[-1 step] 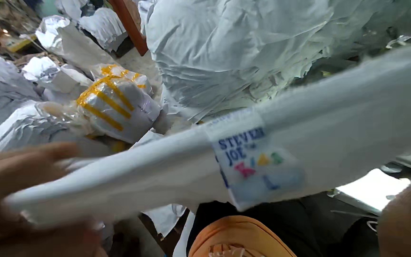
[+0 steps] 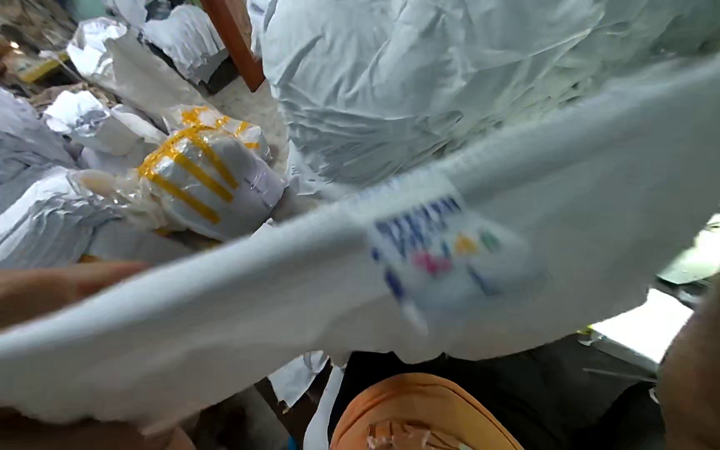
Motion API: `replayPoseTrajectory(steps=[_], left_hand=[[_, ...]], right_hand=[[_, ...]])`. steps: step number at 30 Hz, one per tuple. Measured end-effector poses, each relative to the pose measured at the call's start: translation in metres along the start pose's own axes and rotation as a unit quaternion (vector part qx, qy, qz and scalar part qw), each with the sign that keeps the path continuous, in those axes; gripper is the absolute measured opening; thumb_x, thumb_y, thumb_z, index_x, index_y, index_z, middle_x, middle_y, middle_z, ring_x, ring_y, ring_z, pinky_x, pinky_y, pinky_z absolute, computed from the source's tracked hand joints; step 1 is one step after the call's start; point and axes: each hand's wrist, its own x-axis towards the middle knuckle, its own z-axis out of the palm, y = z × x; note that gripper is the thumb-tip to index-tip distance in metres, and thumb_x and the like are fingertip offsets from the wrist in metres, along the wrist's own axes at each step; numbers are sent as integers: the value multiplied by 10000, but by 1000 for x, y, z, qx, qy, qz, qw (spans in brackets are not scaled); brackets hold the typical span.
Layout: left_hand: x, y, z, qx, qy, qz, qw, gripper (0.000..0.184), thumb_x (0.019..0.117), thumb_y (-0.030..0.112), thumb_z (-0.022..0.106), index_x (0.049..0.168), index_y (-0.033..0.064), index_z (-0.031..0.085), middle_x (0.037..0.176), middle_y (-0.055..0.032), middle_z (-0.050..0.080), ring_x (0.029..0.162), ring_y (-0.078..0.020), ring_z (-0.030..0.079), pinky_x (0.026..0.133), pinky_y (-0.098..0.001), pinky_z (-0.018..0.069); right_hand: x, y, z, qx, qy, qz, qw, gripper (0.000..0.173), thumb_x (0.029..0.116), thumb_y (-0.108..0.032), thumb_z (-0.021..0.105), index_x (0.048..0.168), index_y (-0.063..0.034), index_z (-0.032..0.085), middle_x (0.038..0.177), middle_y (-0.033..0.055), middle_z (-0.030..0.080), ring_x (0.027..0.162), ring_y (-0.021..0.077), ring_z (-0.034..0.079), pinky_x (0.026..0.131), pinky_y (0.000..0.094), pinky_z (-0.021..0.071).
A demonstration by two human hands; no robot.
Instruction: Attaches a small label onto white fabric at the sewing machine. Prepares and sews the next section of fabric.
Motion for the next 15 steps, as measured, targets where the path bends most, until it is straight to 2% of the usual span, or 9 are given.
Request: replayPoseTrajectory(steps=[1,2,4,5,6,9,10,13,15], left_hand=[[9,-4,-4,25,-69,-41,996,367,836,351,815,1107,148,672,967,104,697,880,70,644,779,-116,533],[37,-6,-4,97,-161,-86,978,405,852,344,786,1179,165,630,963,119,681,848,92,626,754,-108,534],[76,-36,1,216,-184,-184,941,435,894,65,740,1291,-19,582,948,-177,637,784,-255,600,711,-457,507],[76,-59,-8,265,-121,-225,930,417,931,29,690,1316,-76,568,1039,-319,636,869,-413,625,791,-596,496],[64,-79,-25,304,-37,-241,921,407,954,75,662,1316,-88,572,1150,-351,633,969,-427,645,882,-594,499],[-3,-90,-80,275,170,-228,918,413,981,252,641,1314,15,583,1242,-64,629,1107,-48,594,988,-257,485],[-30,-88,-90,209,210,-203,933,348,986,230,646,1279,47,605,1211,16,638,1112,-6,595,988,-230,491],[-90,-87,-75,54,170,-173,969,102,986,251,636,1038,310,701,1089,231,658,1000,83,604,858,-150,508],[-137,-110,-43,-44,98,-250,962,154,941,223,687,872,359,711,1013,239,658,931,75,604,791,-147,516]], right_hand=[[24,10,17,-127,-60,-59,988,186,973,-46,591,1159,-61,587,990,-100,641,902,-111,591,830,75,495],[42,12,47,-236,-67,-75,966,194,988,-140,582,1108,10,609,934,-3,649,818,-19,588,753,162,507],[60,26,100,-330,-90,-64,938,273,1048,-103,510,1082,147,612,921,312,663,804,418,662,728,541,511],[62,33,121,-342,-86,-73,933,291,1061,-93,481,1099,166,608,956,359,661,846,494,669,761,593,510],[61,37,140,-342,-73,-94,932,287,1066,-83,468,1108,161,612,970,354,666,857,486,673,769,574,518],[54,37,195,-287,-31,-167,943,216,1041,-29,500,1077,122,650,983,290,696,841,390,701,719,467,546],[49,39,211,-260,-36,-172,949,199,1031,-15,513,1073,115,657,994,278,700,842,378,706,705,463,551],[28,64,256,-195,-66,-163,965,161,950,68,561,1053,98,680,1001,257,709,840,378,721,678,481,575],[2,95,284,-181,-103,-137,968,166,910,105,575,1033,98,686,989,261,708,850,395,722,685,499,582]])
